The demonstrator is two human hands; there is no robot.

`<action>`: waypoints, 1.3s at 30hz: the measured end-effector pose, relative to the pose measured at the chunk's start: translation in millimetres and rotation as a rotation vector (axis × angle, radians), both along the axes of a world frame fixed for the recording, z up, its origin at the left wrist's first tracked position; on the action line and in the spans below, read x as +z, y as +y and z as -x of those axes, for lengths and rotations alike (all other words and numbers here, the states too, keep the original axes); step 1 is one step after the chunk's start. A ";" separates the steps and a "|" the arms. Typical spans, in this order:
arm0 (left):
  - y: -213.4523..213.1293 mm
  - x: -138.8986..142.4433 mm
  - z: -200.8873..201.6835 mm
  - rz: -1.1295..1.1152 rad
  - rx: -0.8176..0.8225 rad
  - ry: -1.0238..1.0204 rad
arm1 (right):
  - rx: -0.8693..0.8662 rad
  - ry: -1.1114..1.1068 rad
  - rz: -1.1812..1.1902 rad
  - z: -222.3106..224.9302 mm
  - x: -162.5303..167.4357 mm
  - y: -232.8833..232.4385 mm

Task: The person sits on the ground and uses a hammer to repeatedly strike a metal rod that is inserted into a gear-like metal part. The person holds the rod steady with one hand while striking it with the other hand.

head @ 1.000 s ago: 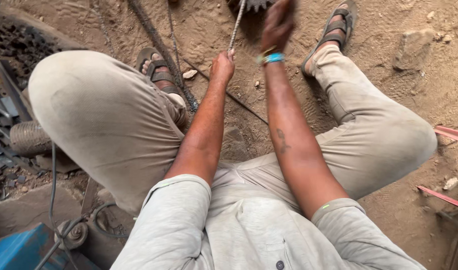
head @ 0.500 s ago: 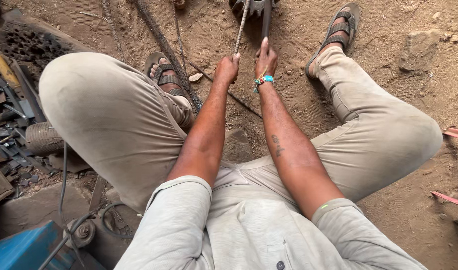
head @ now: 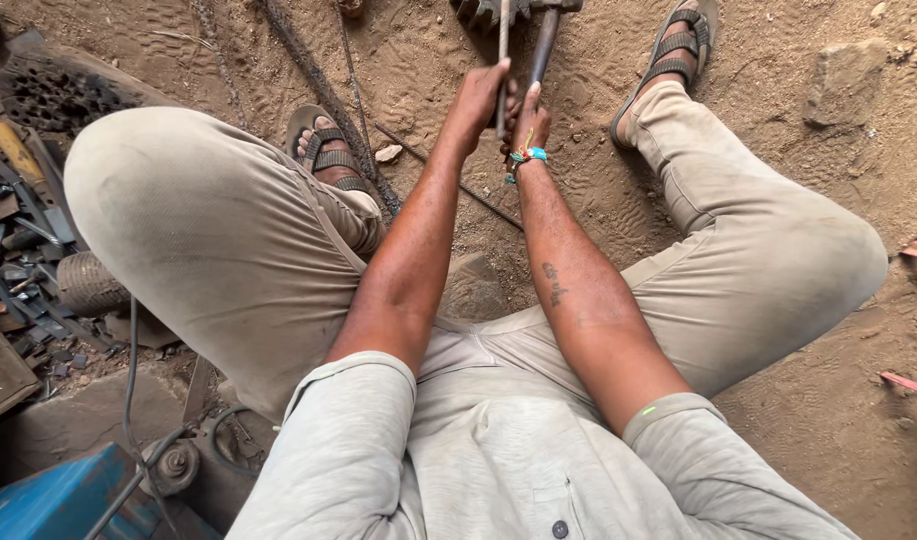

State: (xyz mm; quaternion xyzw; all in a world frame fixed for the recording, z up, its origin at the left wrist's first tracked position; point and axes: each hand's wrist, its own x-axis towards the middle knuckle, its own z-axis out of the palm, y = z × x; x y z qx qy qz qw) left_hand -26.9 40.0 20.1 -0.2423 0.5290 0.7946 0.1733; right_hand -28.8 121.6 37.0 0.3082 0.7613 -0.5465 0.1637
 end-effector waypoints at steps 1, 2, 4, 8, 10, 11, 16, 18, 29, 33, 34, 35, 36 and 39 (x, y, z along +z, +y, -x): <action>1.0 3.3 4.2 -0.054 0.019 0.034 | -0.046 -0.023 0.047 -0.2 0.2 0.2; 2.4 6.6 9.0 -0.139 0.035 0.041 | -0.092 -0.045 0.094 -0.4 0.7 0.4; 5.1 14.3 17.3 -0.309 0.069 0.049 | -0.131 -0.075 0.159 -1.0 2.4 0.5; 7.7 26.4 27.6 -0.442 0.122 0.125 | -0.117 -0.069 0.233 -1.5 4.6 -0.1; 7.6 29.4 28.6 -0.492 0.154 0.161 | -0.109 -0.060 0.233 -1.8 4.5 -0.6; 7.7 30.1 28.8 -0.489 0.162 0.175 | -0.103 -0.061 0.210 -1.9 4.2 -0.8; 11.5 28.0 30.0 -0.541 0.193 0.207 | -0.101 -0.085 0.163 -3.4 0.8 0.1; 14.1 26.2 31.5 -0.558 0.184 0.220 | -0.107 -0.082 0.184 -3.7 0.3 0.7; 17.7 21.5 33.6 -0.618 0.210 0.254 | -0.165 -0.098 0.240 -3.8 2.7 -0.7; 20.1 20.3 32.7 -0.591 0.199 0.246 | -0.179 -0.106 0.273 -5.3 4.9 -0.7; 20.5 20.1 32.6 -0.583 0.194 0.244 | -0.184 -0.107 0.286 -5.3 5.9 -0.9; 21.0 19.7 32.1 -0.563 0.186 0.245 | -0.189 -0.109 0.298 -5.6 6.8 -1.1; 21.4 19.6 32.0 -0.542 0.177 0.246 | -0.194 -0.109 0.312 -5.4 7.9 -1.3; 22.2 19.3 31.9 -0.467 0.153 0.240 | -0.210 -0.118 0.319 -5.5 9.6 -1.8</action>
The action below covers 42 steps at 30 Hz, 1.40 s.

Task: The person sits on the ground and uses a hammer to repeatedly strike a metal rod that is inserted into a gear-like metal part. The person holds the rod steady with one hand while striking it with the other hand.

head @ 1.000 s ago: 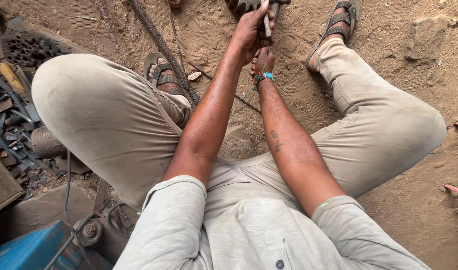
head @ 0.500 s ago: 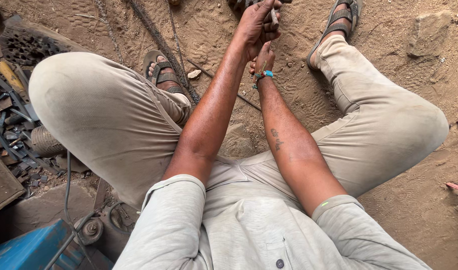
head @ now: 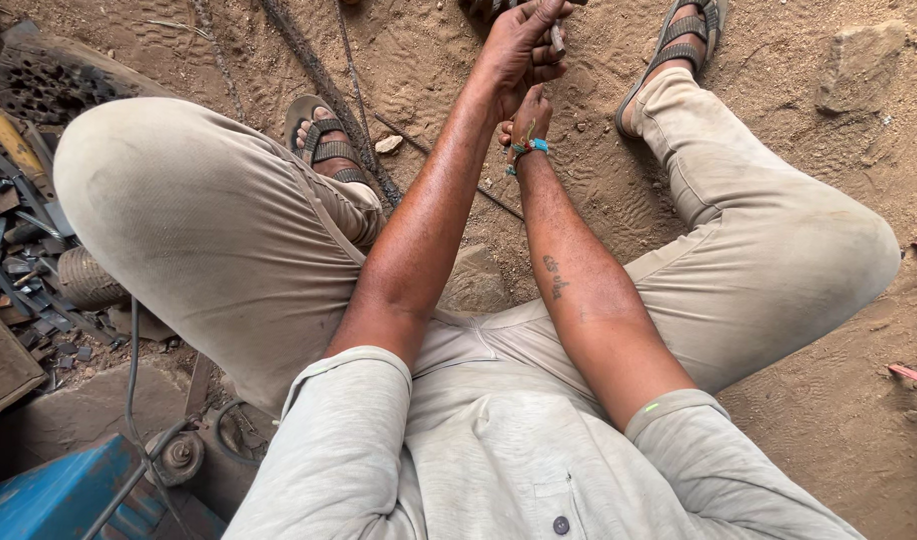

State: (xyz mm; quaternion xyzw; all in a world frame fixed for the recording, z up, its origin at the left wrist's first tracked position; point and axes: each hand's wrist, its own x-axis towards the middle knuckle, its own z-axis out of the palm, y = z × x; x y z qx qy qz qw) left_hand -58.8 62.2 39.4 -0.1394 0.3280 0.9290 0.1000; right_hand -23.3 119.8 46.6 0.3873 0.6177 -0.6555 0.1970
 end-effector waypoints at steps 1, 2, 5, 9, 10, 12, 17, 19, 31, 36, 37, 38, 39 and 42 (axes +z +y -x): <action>0.1 -0.2 -0.3 0.026 -0.005 -0.007 | 0.008 -0.004 -0.010 -0.2 -0.2 0.1; -0.1 -0.3 -0.6 0.010 -0.015 0.007 | 0.015 -0.007 -0.020 -0.4 -0.7 0.2; -1.5 -0.2 -1.7 -0.007 -0.047 0.027 | 0.008 0.012 -0.025 -0.5 -3.5 1.6; -5.6 -1.0 -7.4 0.073 -0.089 -0.060 | 0.020 0.050 0.032 -0.6 -7.2 3.9; -7.1 -1.7 -9.5 0.098 -0.098 -0.096 | -0.011 0.008 0.076 -0.7 -7.7 4.1; -10.3 -3.9 -14.3 0.221 -0.113 -0.146 | -0.070 -0.075 0.165 -0.9 -8.9 4.1; -19.3 -13.8 -26.2 0.408 -0.182 -0.315 | 0.125 0.038 -0.137 -2.8 -8.2 0.6; -21.5 -19.3 -31.3 0.484 -0.197 -0.311 | 0.146 0.067 -0.149 -3.4 -9.2 -0.2; -32.5 -52.0 -49.4 0.979 -0.063 -0.450 | 0.143 0.128 -0.204 -7.6 -22.1 -2.5; -33.3 -54.8 -51.6 1.044 -0.077 -0.503 | 0.155 0.131 -0.228 -9.3 -22.0 -5.8; -33.9 -54.8 -52.1 1.056 -0.074 -0.510 | 0.160 0.134 -0.232 -9.5 -21.8 -6.4; -34.3 -54.5 -52.8 1.057 -0.081 -0.521 | 0.163 0.138 -0.233 -9.6 -21.3 -6.4; -35.2 -54.8 -53.2 1.056 -0.087 -0.533 | 0.167 0.142 -0.237 -9.4 -21.2 -7.2; -35.5 -57.3 -54.9 1.117 -0.074 -0.491 | 0.171 0.180 -0.293 -7.8 -22.0 -8.5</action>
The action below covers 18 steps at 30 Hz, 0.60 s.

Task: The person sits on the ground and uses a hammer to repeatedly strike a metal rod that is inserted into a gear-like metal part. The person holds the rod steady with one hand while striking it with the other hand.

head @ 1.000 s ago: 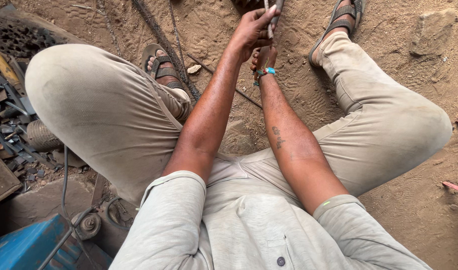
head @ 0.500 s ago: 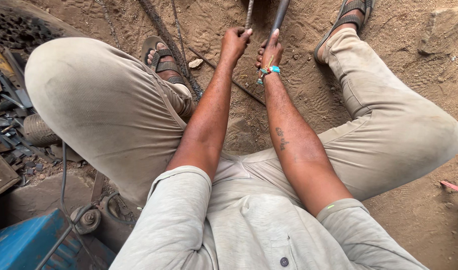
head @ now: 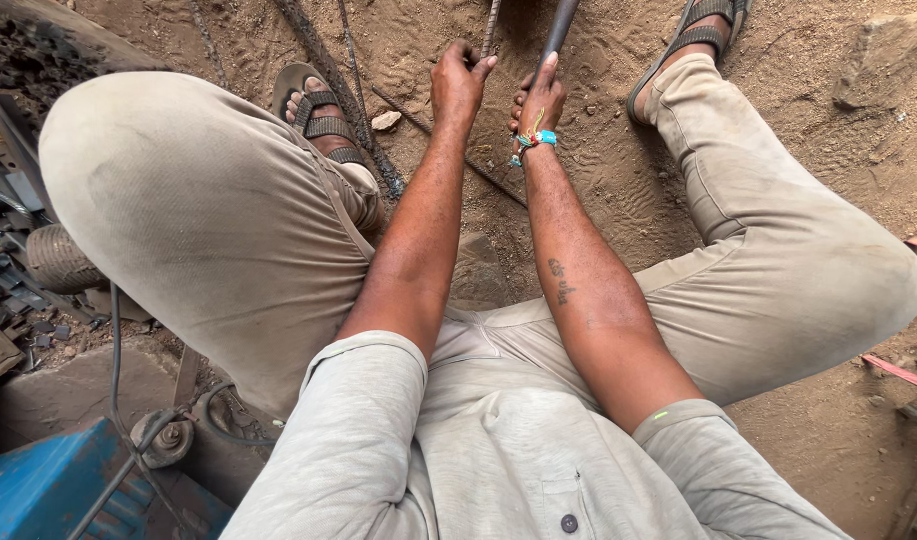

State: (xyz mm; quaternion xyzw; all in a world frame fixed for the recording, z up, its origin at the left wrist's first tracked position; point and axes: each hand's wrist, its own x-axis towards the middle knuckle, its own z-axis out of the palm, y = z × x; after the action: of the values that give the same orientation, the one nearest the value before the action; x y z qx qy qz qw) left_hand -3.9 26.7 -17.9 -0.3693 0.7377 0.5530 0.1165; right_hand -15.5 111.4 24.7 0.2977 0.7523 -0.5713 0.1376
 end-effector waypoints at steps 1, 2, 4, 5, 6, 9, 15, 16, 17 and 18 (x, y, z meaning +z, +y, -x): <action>0.2 -1.2 -0.4 0.029 -0.012 0.026 | -0.005 0.002 -0.004 0.8 -0.2 -0.5; 0.8 -2.6 -0.7 0.045 -0.015 0.070 | -0.010 0.003 -0.007 1.7 -0.8 -1.1; 2.2 -5.2 -0.5 0.074 -0.024 0.161 | 0.006 0.026 -0.037 3.5 -1.6 -2.0; 2.9 -6.3 0.2 -0.003 -0.003 0.127 | 0.028 0.050 -0.062 4.4 -1.9 -2.4; 3.3 -7.2 1.0 -0.081 0.017 0.091 | 0.049 0.071 -0.089 5.3 -2.3 -2.8; 4.3 -9.0 2.4 -0.199 0.045 0.040 | 0.073 0.072 -0.126 8.0 -3.2 -4.2; 5.6 -10.8 2.7 -0.090 -0.010 0.086 | 0.248 0.200 -0.305 18.5 0.7 -8.7; 6.0 -11.3 2.2 -0.052 -0.020 0.100 | 0.268 0.230 -0.292 20.3 2.1 -10.1; 6.5 -11.8 2.1 -0.058 -0.011 0.077 | 0.288 0.258 -0.280 22.0 3.5 -11.7; 7.2 -12.5 2.2 -0.065 -0.002 0.054 | 0.306 0.286 -0.268 24.2 5.9 -13.2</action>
State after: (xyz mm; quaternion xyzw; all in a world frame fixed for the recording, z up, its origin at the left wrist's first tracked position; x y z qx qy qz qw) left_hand -6.1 33.9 -30.4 -0.3494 0.7228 0.5862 0.1089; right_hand -39.8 98.2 30.6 0.1119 0.8696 -0.4752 0.0738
